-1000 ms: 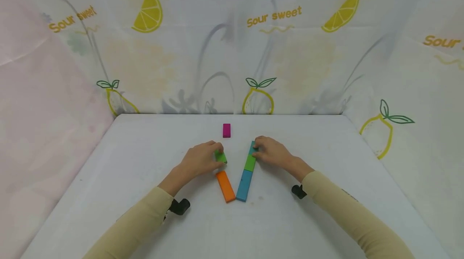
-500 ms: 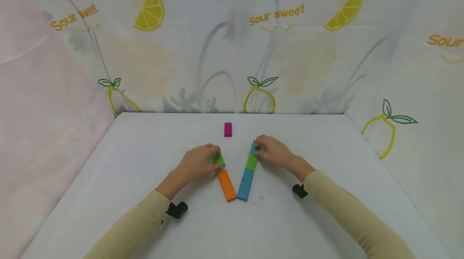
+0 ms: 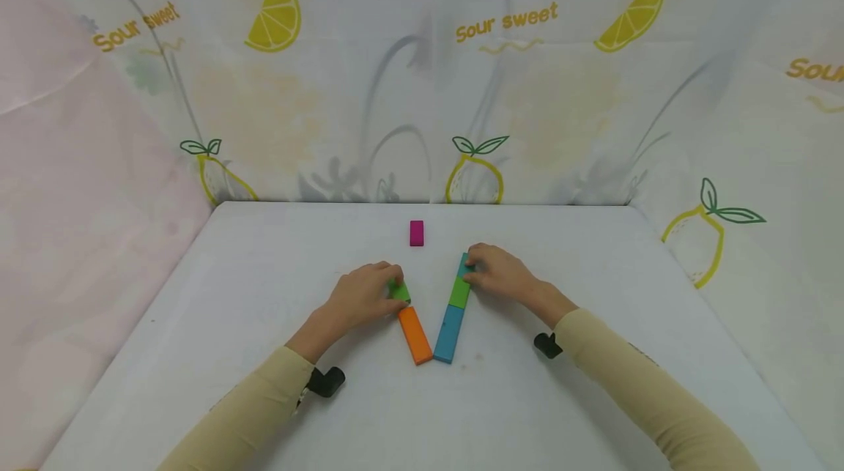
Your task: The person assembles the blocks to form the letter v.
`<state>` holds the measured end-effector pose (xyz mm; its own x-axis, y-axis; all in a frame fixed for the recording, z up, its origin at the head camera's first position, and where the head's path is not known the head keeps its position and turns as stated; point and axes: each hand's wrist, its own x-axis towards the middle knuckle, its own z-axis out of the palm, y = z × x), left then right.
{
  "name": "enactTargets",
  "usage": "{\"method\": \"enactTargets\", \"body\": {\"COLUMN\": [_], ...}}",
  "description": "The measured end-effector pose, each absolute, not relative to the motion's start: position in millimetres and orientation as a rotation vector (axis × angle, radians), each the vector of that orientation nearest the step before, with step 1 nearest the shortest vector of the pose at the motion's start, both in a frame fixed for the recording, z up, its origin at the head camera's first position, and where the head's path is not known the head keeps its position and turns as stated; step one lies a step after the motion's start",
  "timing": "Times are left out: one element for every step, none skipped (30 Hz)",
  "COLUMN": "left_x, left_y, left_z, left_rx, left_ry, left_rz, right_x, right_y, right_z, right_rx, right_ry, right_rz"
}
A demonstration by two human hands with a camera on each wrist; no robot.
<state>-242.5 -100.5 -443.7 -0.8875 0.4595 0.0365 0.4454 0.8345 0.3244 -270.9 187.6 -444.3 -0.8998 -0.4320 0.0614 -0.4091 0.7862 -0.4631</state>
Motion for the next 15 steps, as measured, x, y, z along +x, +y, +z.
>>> {"method": "enactTargets", "body": {"left_x": [-242.6, -242.6, -242.6, -242.7, -242.7, -242.6, -242.5, -242.4, -242.3, -242.3, -242.2, -242.3, -242.5, -242.7, -242.9], "left_y": [-100.2, -99.9, -99.6, -99.4, -99.3, -99.4, -99.4, -99.5, -99.6, -99.7, -99.7, -99.6, -99.5, -99.5, -99.3], "left_z": [-443.9, -444.1, -444.1, -444.1, -444.2, -444.2, -444.0, -443.9, -443.7, -443.6, -443.4, -443.2, -443.4, -443.6, -443.8], "left_rx": [0.732, 0.734, 0.737, 0.741, 0.744, 0.746, 0.748, 0.748, 0.749, 0.75, 0.752, 0.755, 0.759, 0.764, 0.769], "left_ry": [2.969, 2.969, 2.969, 2.969, 2.968, 2.968, 2.967, 2.967, 2.967, 2.967, 2.967, 2.967, 2.968, 2.968, 2.967], "left_rz": [0.502, 0.495, 0.489, 0.485, 0.48, 0.477, 0.475, 0.472, 0.471, 0.47, 0.47, 0.475, 0.476, 0.478, 0.483], "right_x": [-270.8, -270.7, -270.7, -270.6, -270.7, -270.9, -271.1, -271.1, -271.3, -271.4, -271.5, -271.4, -271.3, -271.3, -271.4], "right_y": [187.9, 188.0, 188.0, 188.0, 188.2, 188.2, 188.2, 188.2, 188.3, 188.4, 188.6, 188.5, 188.6, 188.6, 188.5], "right_z": [-444.3, -444.1, -443.9, -443.7, -443.7, -443.6, -443.7, -443.4, -443.5, -443.6, -443.6, -443.4, -443.4, -443.3, -443.7], "right_rx": [-0.694, -0.694, -0.694, -0.701, -0.708, -0.711, -0.715, -0.719, -0.723, -0.728, -0.726, -0.722, -0.724, -0.725, -0.723], "right_ry": [2.926, 2.924, 2.922, 2.924, 2.926, 2.925, 2.925, 2.924, 2.924, 2.924, 2.922, 2.92, 2.922, 2.924, 2.926], "right_rz": [-0.739, -0.742, -0.744, -0.745, -0.747, -0.751, -0.754, -0.756, -0.757, -0.759, -0.763, -0.766, -0.765, -0.762, -0.763]}}
